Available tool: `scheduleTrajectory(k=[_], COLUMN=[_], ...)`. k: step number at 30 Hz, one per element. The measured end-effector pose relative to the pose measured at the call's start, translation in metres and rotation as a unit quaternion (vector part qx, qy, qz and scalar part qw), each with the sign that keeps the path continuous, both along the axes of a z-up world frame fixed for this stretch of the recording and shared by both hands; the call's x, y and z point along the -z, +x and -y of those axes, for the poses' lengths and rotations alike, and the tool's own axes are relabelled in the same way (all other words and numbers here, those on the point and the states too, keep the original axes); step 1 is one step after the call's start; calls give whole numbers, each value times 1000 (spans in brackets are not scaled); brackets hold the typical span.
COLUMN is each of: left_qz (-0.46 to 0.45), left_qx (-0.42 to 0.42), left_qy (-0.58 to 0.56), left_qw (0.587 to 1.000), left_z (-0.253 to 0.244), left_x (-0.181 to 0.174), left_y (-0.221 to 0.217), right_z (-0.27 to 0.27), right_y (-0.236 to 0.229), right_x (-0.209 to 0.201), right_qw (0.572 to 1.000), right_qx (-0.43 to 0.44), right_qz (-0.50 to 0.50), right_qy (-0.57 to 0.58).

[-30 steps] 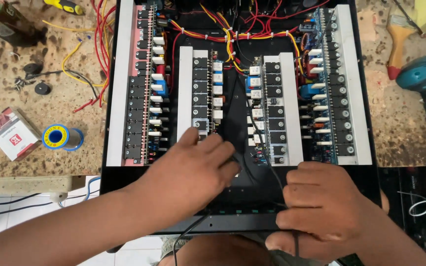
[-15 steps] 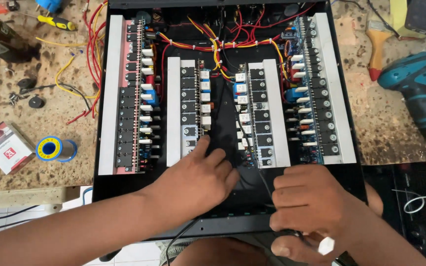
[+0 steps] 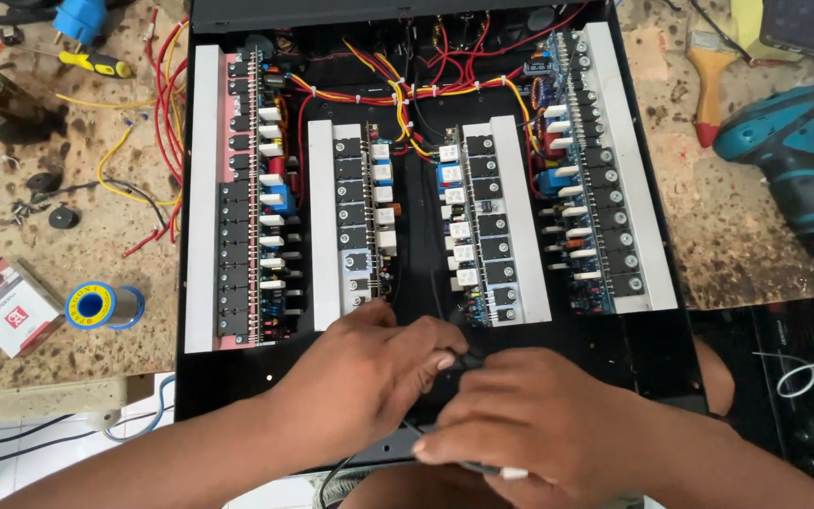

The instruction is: The person connects a black cable with white connectors to a series of white terminals on a circuit board inside an open electronic chassis. They route the cable through the device and secure the connectors into the terminal block.

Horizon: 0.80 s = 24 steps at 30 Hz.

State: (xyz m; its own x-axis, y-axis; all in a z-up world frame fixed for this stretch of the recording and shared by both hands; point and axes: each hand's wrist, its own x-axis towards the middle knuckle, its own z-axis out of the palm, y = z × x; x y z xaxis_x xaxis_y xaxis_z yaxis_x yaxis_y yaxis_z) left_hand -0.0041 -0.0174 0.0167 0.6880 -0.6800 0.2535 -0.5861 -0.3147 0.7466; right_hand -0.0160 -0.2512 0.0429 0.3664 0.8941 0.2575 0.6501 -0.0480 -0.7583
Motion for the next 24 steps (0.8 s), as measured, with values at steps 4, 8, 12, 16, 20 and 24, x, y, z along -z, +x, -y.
scheduleTrajectory(k=[4, 8, 12, 16, 20, 24], left_qz=[-16, -83, -83, -107, -58, -104], left_qx=[-3, -32, -8, 24, 65, 90], left_qy=[-3, -25, -68, -67, -76, 37], left_qw=[1000, 996, 994, 992, 993, 990], left_z=[-4, -6, -7, -7, -8, 2], left_x=[-1, -1, -7, -4, -15, -5], left_y=[0, 3, 6, 6, 4, -1], right_z=[6, 7, 2, -2, 2, -2], right_y=[-7, -13, 5, 5, 7, 12], right_x=[23, 41, 16, 31, 20, -4], right_qw=[969, 922, 942, 948, 909, 852], right_qx=[238, 340, 214, 239, 411, 504], right_qz=[25, -182, -259, -161, -38, -141], right_qy=[54, 9, -6, -132, -59, 29])
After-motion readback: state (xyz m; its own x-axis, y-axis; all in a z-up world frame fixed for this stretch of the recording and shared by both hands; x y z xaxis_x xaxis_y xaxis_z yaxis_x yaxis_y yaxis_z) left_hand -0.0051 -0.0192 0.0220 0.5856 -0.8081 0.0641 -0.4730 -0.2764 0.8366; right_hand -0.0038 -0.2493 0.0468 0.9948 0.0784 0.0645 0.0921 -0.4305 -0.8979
